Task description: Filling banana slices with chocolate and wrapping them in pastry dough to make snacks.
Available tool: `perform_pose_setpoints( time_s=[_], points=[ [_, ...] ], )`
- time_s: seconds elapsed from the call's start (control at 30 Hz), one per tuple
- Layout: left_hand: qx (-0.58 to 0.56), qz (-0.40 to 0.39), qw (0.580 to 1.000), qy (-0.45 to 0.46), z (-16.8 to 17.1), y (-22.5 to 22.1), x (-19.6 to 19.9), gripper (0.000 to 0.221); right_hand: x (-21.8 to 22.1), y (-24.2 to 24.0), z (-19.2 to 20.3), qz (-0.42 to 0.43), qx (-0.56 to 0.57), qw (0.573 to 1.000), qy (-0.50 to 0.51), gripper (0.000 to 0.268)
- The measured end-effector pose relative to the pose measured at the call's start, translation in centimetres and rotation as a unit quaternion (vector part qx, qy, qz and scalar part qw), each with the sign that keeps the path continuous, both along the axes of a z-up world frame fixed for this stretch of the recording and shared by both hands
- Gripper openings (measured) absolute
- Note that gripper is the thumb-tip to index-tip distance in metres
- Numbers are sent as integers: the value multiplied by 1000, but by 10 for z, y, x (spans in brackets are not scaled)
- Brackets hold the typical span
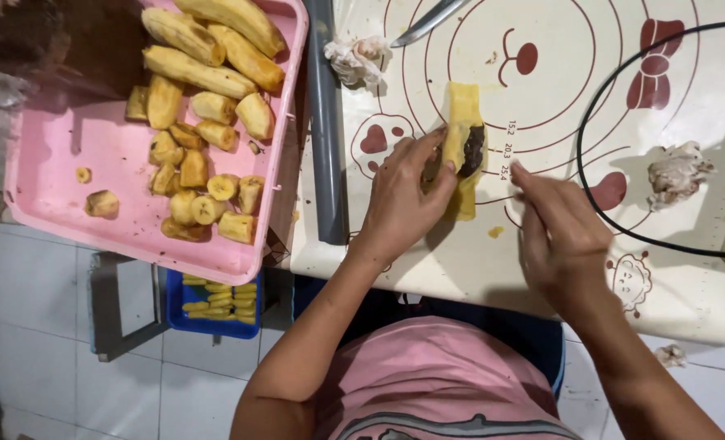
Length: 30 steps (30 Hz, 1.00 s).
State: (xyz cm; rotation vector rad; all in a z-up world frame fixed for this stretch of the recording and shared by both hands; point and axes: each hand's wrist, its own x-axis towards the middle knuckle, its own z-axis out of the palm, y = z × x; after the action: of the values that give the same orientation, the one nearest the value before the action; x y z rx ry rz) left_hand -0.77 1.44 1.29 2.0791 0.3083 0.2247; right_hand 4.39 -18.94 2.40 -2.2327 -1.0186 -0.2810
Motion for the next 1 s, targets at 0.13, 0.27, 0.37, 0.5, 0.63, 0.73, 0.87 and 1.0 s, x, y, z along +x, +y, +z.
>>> perform_pose_setpoints(
  time_s=[0.13, 0.27, 0.37, 0.5, 0.63, 0.73, 0.87, 1.0],
  points=[
    [-46, 24, 999, -11, 2, 2, 4, 37, 14, 24, -8, -10, 23, 999, 36, 34],
    [-68, 30, 997, -7, 3, 3, 8, 39, 18, 29, -10, -27, -12, 997, 73, 32],
    [-65, 30, 997, -3, -2, 3, 10, 37, 20, 30, -13, -12, -5, 996, 85, 32],
    [-72, 31, 997, 5, 0, 4, 11, 36, 23, 35, -19, -13, 5, 997, 81, 31],
    [-85, 39, 996, 7, 1, 5, 11, 37, 24, 33, -26, -20, 16, 998, 61, 29],
    [-87, 42, 995, 7, 0, 5, 11, 39, 21, 33, -33, -18, 17, 998, 59, 31],
    [-95, 44, 994, 7, 3, 5, 12, 38, 20, 33, -32, -9, 1, 999, 50, 32],
    [-70, 45, 996, -3, -4, 1, -1, 39, 18, 26, -40, -32, 26, 999, 28, 28]
  ],
)
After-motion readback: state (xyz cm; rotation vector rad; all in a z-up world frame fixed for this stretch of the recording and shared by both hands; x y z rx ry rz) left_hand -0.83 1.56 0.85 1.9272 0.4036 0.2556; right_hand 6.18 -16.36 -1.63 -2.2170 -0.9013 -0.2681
